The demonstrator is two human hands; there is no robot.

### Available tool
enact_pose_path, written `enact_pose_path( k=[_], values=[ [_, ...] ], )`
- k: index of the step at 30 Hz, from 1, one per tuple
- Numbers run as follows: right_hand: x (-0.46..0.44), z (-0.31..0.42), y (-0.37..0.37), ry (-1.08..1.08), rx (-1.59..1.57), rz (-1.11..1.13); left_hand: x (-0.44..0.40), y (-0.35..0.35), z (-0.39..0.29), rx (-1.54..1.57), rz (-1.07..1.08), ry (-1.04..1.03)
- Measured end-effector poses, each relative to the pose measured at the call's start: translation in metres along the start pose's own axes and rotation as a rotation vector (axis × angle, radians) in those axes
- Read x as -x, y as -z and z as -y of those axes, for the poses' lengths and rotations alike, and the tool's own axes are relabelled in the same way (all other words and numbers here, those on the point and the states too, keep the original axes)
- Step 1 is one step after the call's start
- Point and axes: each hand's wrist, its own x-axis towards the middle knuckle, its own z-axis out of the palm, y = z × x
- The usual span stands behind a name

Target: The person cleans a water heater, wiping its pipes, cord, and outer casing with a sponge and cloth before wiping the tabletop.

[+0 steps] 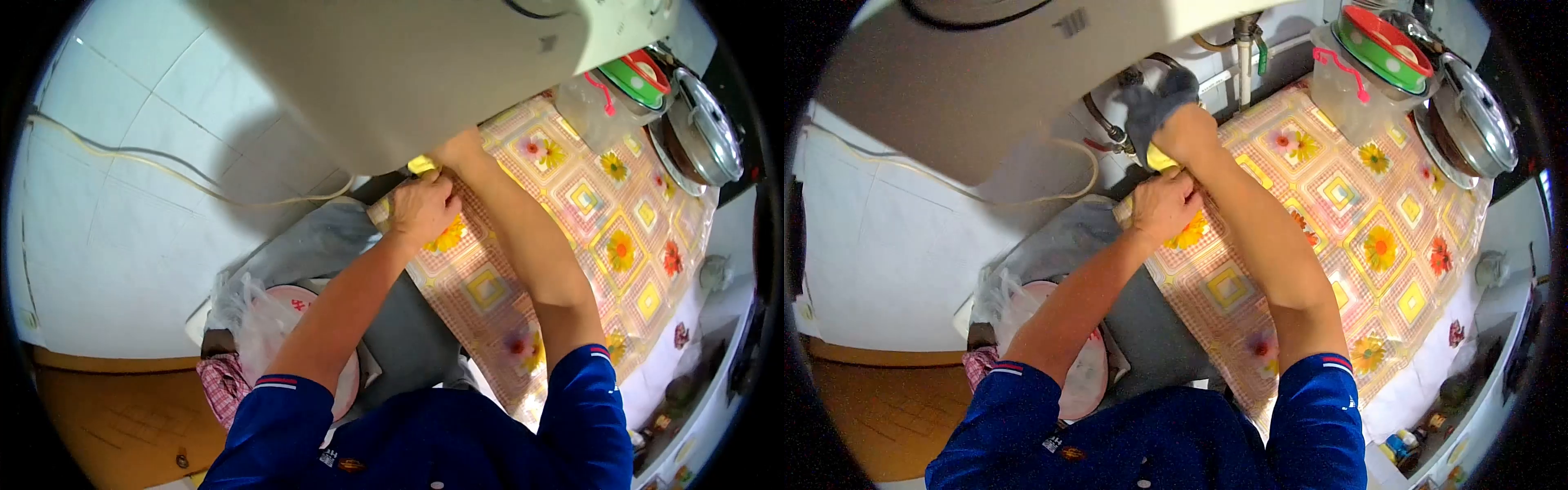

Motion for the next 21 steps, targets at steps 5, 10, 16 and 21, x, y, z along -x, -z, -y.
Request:
enact_pose_path(
  k=[5, 10, 16, 21],
  values=[
    [0.019, 0.03, 0.021, 0.201, 0.056, -0.042, -0.004, 0.007, 0.001, -0.015, 0.173, 0.066],
    [-0.017, 0.102, 0.017, 0.266, 0.201, 0.147, 0.003, -0.001, 0.006, 0.068, 0.009, 0.008],
    [-0.007, 0.085, -0.028, 0.387, 0.192, 0.019, 0.004, -0.013, 0.015, 0.057, -0.146, -0.118],
    [-0.007, 0.059, 0.002, 0.304, 0.122, 0.167, 0.001, -0.007, 0.006, 0.082, -0.001, 0.034]
  ],
)
